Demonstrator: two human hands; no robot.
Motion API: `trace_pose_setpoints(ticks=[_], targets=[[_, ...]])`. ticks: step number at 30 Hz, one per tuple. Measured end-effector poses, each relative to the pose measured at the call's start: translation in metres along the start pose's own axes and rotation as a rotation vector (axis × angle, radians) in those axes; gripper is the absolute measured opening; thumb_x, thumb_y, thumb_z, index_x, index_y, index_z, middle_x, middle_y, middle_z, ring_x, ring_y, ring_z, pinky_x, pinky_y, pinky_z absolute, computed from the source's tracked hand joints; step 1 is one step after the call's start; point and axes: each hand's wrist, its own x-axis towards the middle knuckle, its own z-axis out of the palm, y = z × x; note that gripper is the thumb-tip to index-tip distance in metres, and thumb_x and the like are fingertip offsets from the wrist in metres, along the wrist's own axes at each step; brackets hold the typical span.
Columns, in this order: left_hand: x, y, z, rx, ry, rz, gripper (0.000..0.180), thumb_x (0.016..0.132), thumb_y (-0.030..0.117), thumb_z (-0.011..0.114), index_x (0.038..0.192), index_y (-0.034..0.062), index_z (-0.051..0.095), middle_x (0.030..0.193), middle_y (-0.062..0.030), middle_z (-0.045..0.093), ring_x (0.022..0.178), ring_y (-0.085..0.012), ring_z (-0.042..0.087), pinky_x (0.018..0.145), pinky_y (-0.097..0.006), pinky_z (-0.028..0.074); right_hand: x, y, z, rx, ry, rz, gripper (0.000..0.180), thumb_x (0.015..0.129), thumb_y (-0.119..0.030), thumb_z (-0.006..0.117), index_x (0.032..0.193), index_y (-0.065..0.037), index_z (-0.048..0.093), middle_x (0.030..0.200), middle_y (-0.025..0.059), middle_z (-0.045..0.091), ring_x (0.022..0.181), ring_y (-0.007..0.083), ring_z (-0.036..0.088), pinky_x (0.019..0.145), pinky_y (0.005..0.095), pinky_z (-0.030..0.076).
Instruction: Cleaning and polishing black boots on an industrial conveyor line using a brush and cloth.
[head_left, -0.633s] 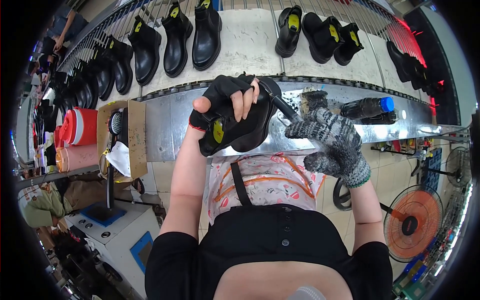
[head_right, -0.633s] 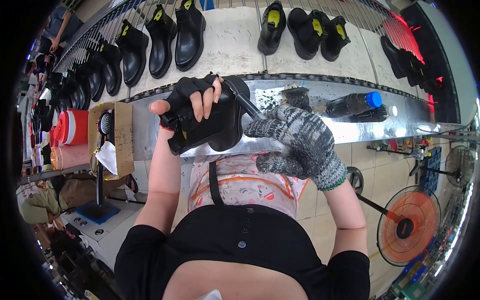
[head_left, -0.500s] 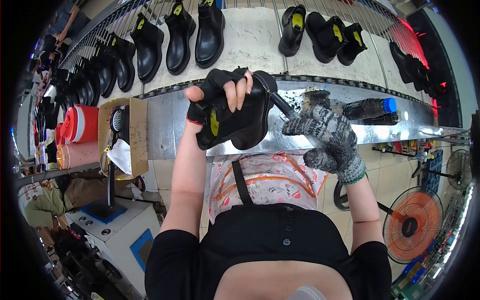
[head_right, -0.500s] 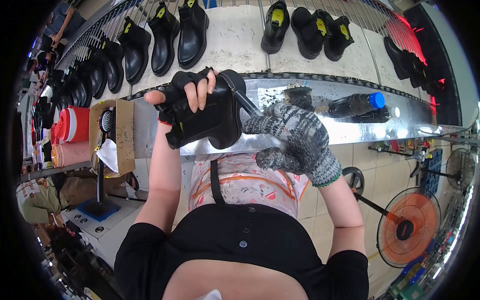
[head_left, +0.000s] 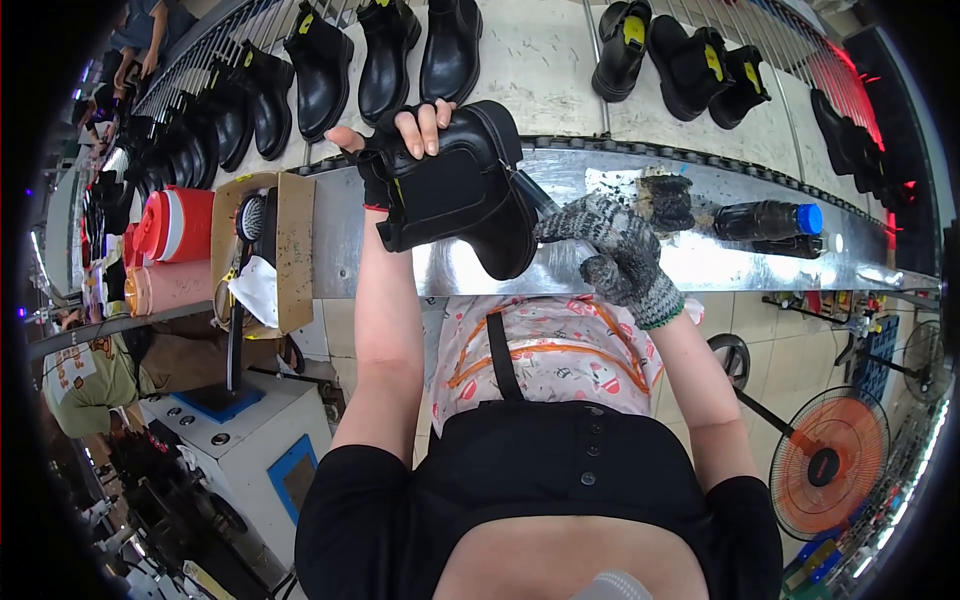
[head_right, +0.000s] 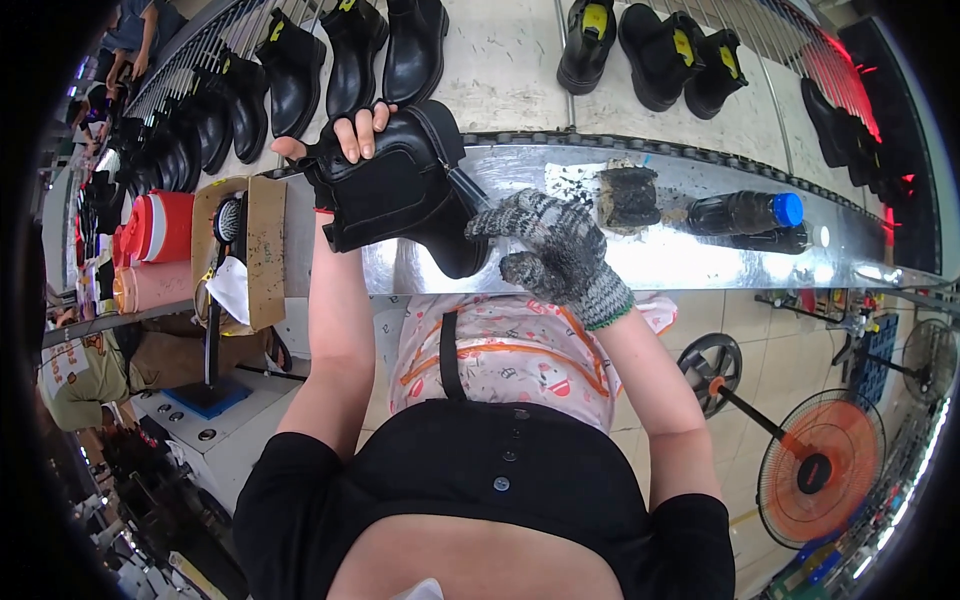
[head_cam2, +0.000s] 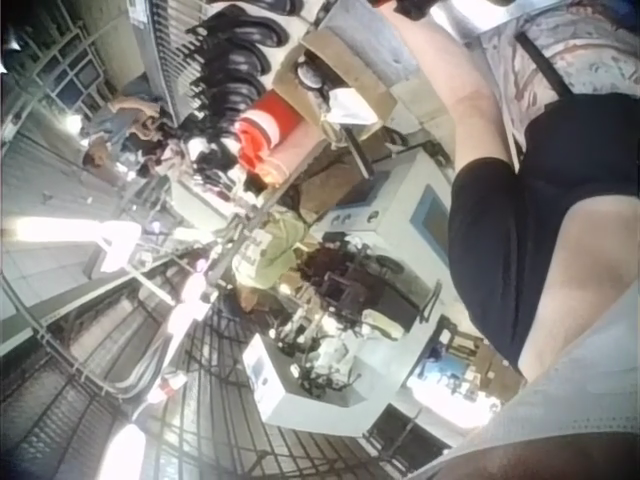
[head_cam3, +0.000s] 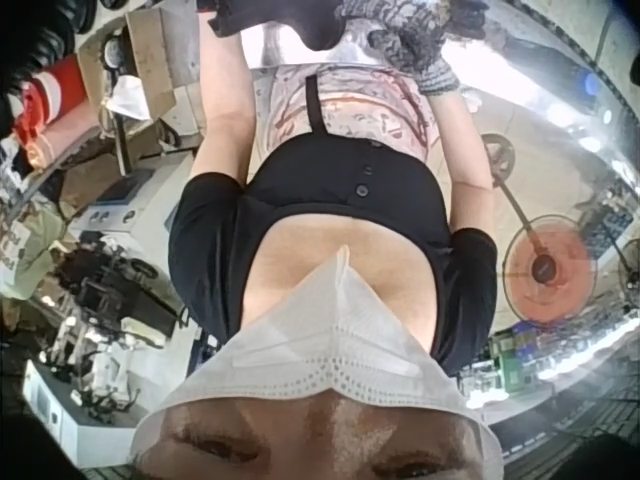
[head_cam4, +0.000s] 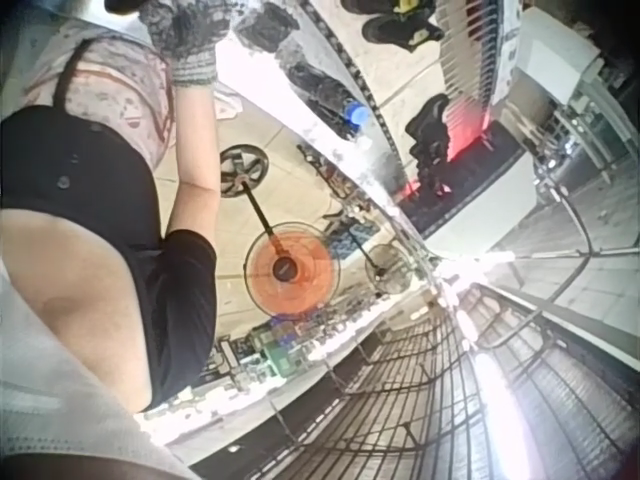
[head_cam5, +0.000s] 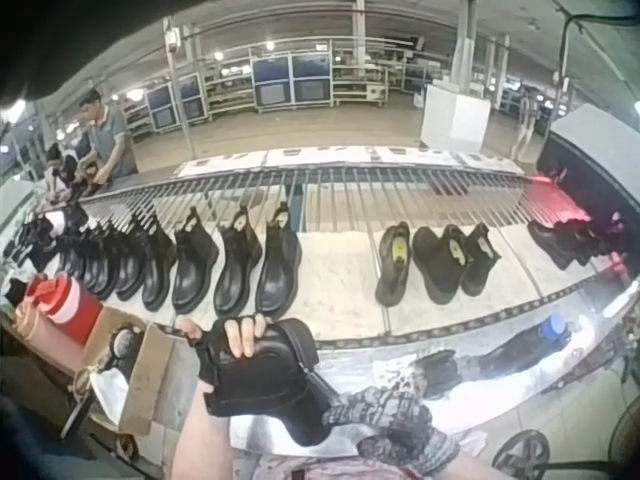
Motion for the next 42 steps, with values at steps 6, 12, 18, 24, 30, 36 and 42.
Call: trace_pose_setpoints(ticks=[6, 12, 18, 24, 30, 36, 42], targets=[[-0.013, 0.004, -0.017, -0.03, 0.093, 0.006, 0.089, 0.069, 0.091, 0.016, 0.063, 0.0101, 0.053, 0.07, -0.0043, 0.049, 0.089, -0.0194, 0.039, 0.102, -0.033, 0.021, -0.003, 0.007, 0.01, 0.024, -0.057, 0.048, 0.031, 0.078, -0.029, 0.061, 0.106, -0.017, 0.068, 0.106, 0.007, 0.065, 0.095, 0.0272, 0.062, 0.082, 0.0366, 0.049], [-0.026, 0.007, -0.022, -0.09, 0.231, 0.025, 0.089, 0.072, 0.089, 0.017, 0.065, 0.0077, 0.054, 0.072, -0.0058, 0.05, 0.091, -0.0204, 0.04, 0.102, -0.035, 0.024, -0.007, 0.015, 0.015, 0.112, -0.095, 0.072, 0.027, 0.079, -0.026, 0.057, 0.1, -0.014, 0.069, 0.102, 0.0091, 0.066, 0.094, 0.0282, 0.063, 0.083, 0.0375, 0.049], [-0.039, 0.011, -0.031, -0.179, 0.374, -0.003, 0.09, 0.075, 0.086, 0.021, 0.07, 0.0033, 0.057, 0.074, -0.0083, 0.051, 0.1, -0.023, 0.043, 0.101, -0.038, 0.029, -0.024, 0.027, 0.022, 0.209, -0.085, 0.084, 0.032, 0.087, -0.033, 0.049, 0.098, -0.009, 0.069, 0.101, 0.0118, 0.066, 0.094, 0.0299, 0.062, 0.084, 0.0365, 0.049], [-0.065, 0.02, -0.07, -0.075, 0.374, -0.046, 0.091, 0.075, 0.085, 0.022, 0.076, 0.0034, 0.062, 0.081, -0.0093, 0.055, 0.101, -0.0241, 0.044, 0.102, -0.039, 0.03, -0.029, 0.022, 0.024, 0.26, -0.109, 0.22, 0.043, 0.09, -0.041, 0.044, 0.097, -0.007, 0.069, 0.098, 0.0124, 0.067, 0.092, 0.0296, 0.063, 0.083, 0.0358, 0.049], [-0.063, 0.018, -0.07, -0.057, 0.616, -0.034, 0.095, 0.077, 0.083, 0.024, 0.066, -0.0022, 0.063, 0.073, -0.015, 0.059, 0.088, -0.0268, 0.051, 0.093, -0.034, 0.035, -0.047, 0.03, 0.03, 0.439, -0.059, 0.35, 0.054, 0.094, -0.049, 0.038, 0.099, -0.003, 0.067, 0.1, 0.0122, 0.067, 0.092, 0.0247, 0.064, 0.085, 0.0333, 0.049], [-0.062, 0.023, -0.079, 0.058, 0.877, -0.057, 0.095, 0.077, 0.083, 0.024, 0.06, -0.0032, 0.06, 0.065, -0.0163, 0.059, 0.075, -0.0292, 0.054, 0.086, -0.037, 0.04, -0.063, 0.04, 0.038, 0.569, -0.023, 0.474, 0.054, 0.096, -0.047, 0.038, 0.105, -0.001, 0.066, 0.1, 0.011, 0.068, 0.091, 0.0205, 0.063, 0.083, 0.0317, 0.049], [-0.055, -0.004, -0.08, 0.404, 0.865, -0.021, 0.085, 0.083, 0.077, 0.028, 0.077, 0.0001, 0.063, 0.073, -0.0113, 0.064, 0.075, -0.0238, 0.061, 0.073, -0.032, 0.048, -0.095, 0.074, 0.062, 1.011, 0.183, 0.734, 0.058, 0.094, -0.051, 0.04, 0.106, 0.0, 0.065, 0.096, 0.0116, 0.068, 0.078, 0.0141, 0.061, 0.065, 0.0244, 0.048]])
